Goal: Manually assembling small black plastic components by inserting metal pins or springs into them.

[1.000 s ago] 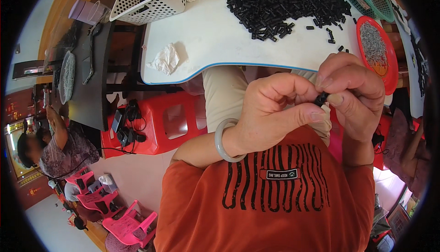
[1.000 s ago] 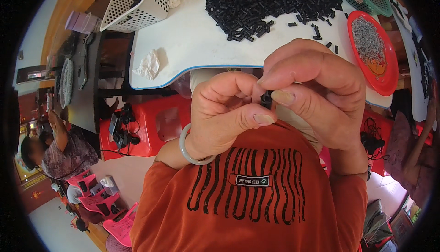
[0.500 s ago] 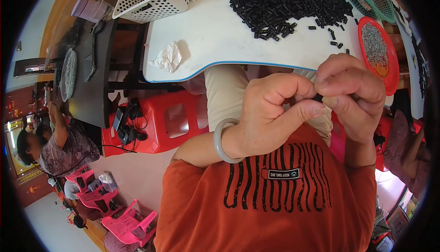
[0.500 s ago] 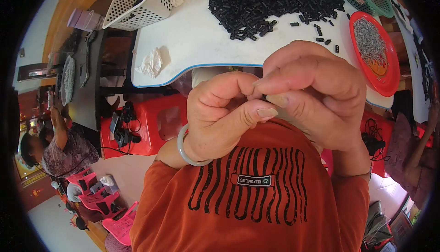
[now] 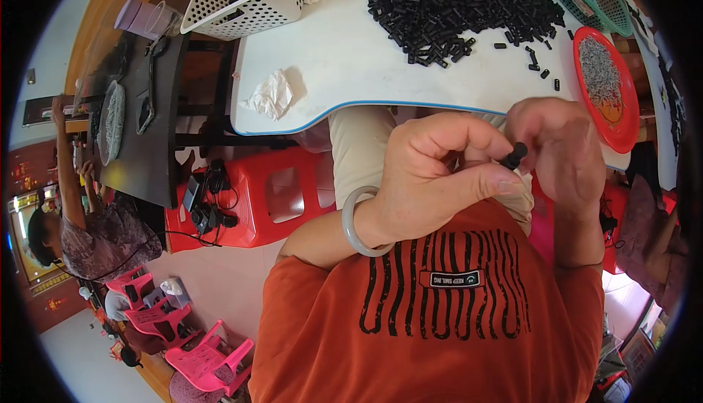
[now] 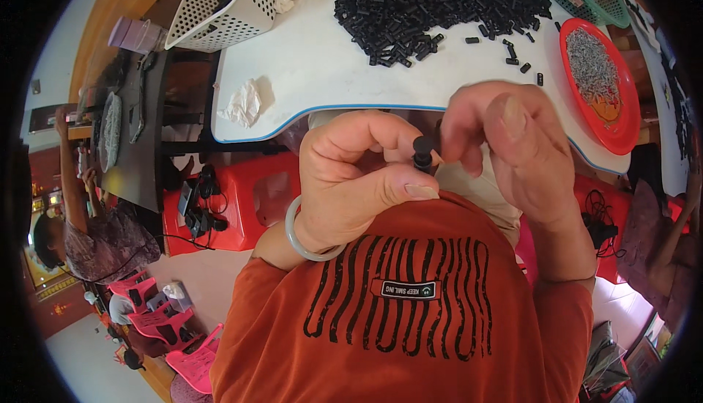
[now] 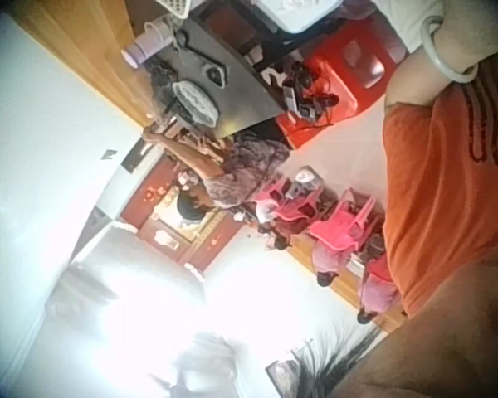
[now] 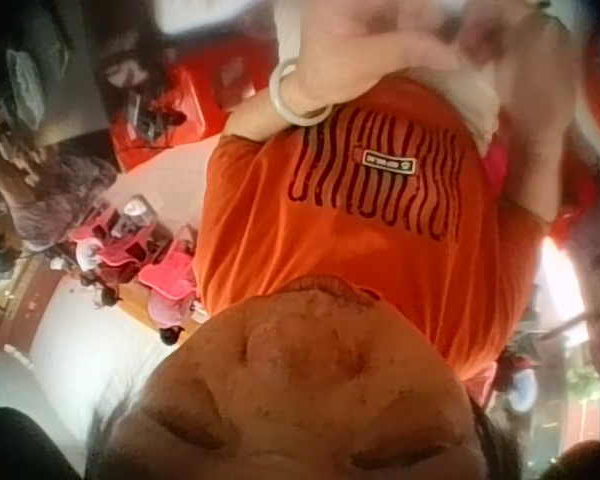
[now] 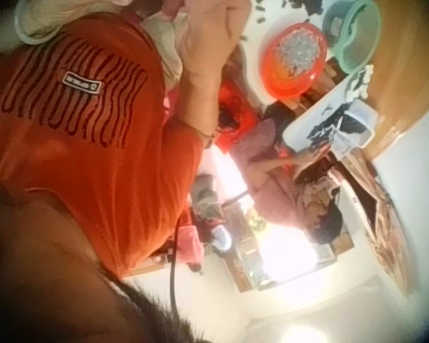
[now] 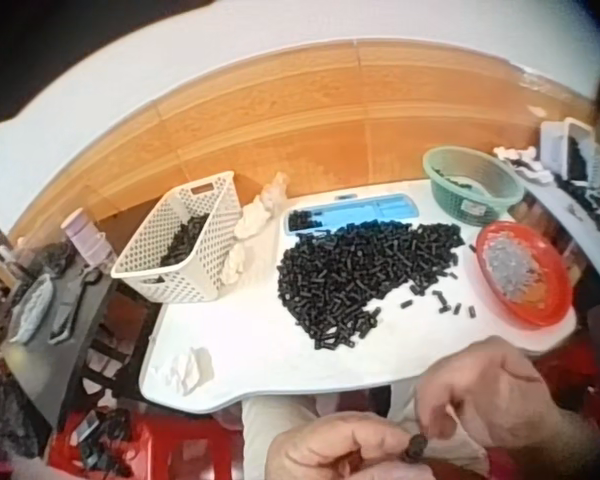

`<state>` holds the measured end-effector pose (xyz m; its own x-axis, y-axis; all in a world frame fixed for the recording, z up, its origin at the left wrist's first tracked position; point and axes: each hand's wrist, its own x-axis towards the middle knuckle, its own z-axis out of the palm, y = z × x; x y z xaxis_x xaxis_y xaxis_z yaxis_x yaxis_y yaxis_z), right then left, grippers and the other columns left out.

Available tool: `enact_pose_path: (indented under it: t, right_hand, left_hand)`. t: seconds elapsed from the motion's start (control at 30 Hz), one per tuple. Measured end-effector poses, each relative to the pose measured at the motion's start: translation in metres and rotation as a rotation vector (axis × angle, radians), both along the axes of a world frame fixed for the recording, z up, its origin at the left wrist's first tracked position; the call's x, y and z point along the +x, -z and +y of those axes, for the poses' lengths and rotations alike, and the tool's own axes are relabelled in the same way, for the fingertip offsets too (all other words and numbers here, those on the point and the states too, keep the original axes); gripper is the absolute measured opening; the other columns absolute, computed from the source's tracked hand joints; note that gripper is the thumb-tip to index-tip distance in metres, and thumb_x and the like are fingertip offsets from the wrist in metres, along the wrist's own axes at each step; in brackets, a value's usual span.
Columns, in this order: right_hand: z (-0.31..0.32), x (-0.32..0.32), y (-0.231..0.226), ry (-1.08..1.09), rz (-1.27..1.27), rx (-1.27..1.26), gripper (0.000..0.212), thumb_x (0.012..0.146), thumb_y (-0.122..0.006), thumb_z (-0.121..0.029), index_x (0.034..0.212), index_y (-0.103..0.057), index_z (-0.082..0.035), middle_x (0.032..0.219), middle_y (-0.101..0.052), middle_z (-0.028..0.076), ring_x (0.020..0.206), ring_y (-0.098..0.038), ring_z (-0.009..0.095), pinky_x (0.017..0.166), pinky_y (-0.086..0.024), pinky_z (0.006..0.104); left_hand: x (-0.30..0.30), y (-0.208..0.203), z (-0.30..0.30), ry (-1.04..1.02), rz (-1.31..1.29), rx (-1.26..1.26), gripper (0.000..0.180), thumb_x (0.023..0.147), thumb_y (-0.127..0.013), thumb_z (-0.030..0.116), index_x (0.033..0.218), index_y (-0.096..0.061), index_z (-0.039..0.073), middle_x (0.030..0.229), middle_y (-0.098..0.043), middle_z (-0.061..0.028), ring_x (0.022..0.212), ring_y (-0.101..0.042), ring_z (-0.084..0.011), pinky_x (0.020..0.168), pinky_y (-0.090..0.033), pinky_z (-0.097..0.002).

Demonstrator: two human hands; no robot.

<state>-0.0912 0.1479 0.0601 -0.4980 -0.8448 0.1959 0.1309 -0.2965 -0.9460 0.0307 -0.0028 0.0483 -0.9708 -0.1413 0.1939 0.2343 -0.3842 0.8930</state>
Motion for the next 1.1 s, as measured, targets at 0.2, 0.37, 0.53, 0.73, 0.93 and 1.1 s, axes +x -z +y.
enact_pose_path:
  t: [0.2, 0.37, 0.53, 0.73, 0.93, 1.1]
  right_hand:
    - [-0.004, 0.017, 0.007, 0.079, -0.255, 0.124, 0.043, 0.089, -0.054, -0.039, 0.076, -0.059, 0.002, 0.066, -0.056, 0.006, 0.056, -0.046, 0.009, 0.050, -0.035, 0.0211]
    - [-0.013, 0.022, -0.018, -0.048, -0.477, 0.270, 0.019, 0.081, -0.062, -0.017, 0.075, -0.062, 0.001, 0.063, -0.056, 0.005, 0.052, -0.044, 0.007, 0.048, -0.033, 0.0203]
    - [-0.013, 0.020, -0.009, -0.095, -0.573, 0.263, 0.015, 0.079, -0.064, -0.013, 0.071, -0.062, 0.000, 0.061, -0.054, 0.001, 0.051, -0.042, 0.005, 0.046, -0.029, 0.0199]
    - [-0.013, 0.020, -0.008, -0.162, -0.487, 0.262, 0.018, 0.080, -0.064, -0.013, 0.067, -0.059, -0.002, 0.057, -0.047, -0.004, 0.050, -0.037, 0.002, 0.045, -0.025, 0.0205]
    - [-0.012, 0.018, -0.001, -0.140, -0.466, 0.206, 0.021, 0.083, -0.061, -0.012, 0.065, -0.058, -0.003, 0.057, -0.046, -0.005, 0.052, -0.037, 0.001, 0.045, -0.025, 0.0206]
    - [-0.015, 0.013, -0.003, -0.117, -0.408, 0.164, 0.022, 0.080, -0.062, -0.016, 0.070, -0.055, 0.002, 0.064, -0.050, 0.000, 0.058, -0.042, 0.005, 0.050, -0.031, 0.0213]
  left_hand:
    - [-0.002, 0.006, 0.010, -0.004, -0.032, 0.210, 0.018, 0.076, -0.071, -0.004, 0.090, -0.060, -0.004, 0.067, -0.052, 0.0031, 0.060, -0.045, -0.0015, 0.056, -0.040, -0.0172]
    - [-0.005, 0.004, 0.003, -0.133, 0.102, -0.194, 0.016, 0.072, -0.073, -0.002, 0.084, -0.063, -0.001, 0.062, -0.052, 0.0016, 0.056, -0.046, -0.0034, 0.050, -0.037, -0.0197]
    - [-0.004, 0.002, 0.008, -0.184, 0.122, -0.215, 0.011, 0.074, -0.071, 0.000, 0.082, -0.064, 0.001, 0.062, -0.057, -0.0012, 0.053, -0.048, -0.0082, 0.050, -0.038, -0.0219]
    - [-0.008, 0.007, 0.007, -0.216, 0.208, -0.320, 0.008, 0.076, -0.068, 0.000, 0.082, -0.063, 0.001, 0.065, -0.060, -0.0033, 0.053, -0.048, -0.0102, 0.051, -0.038, -0.0225]
    - [-0.013, 0.009, 0.007, -0.229, 0.253, -0.327, 0.009, 0.076, -0.067, -0.003, 0.083, -0.063, -0.001, 0.065, -0.059, -0.0030, 0.054, -0.047, -0.0090, 0.052, -0.038, -0.0214]
    - [-0.014, 0.013, 0.002, -0.196, 0.190, -0.258, 0.011, 0.077, -0.067, -0.005, 0.086, -0.063, -0.003, 0.068, -0.058, -0.0012, 0.058, -0.046, -0.0051, 0.053, -0.036, -0.0195]
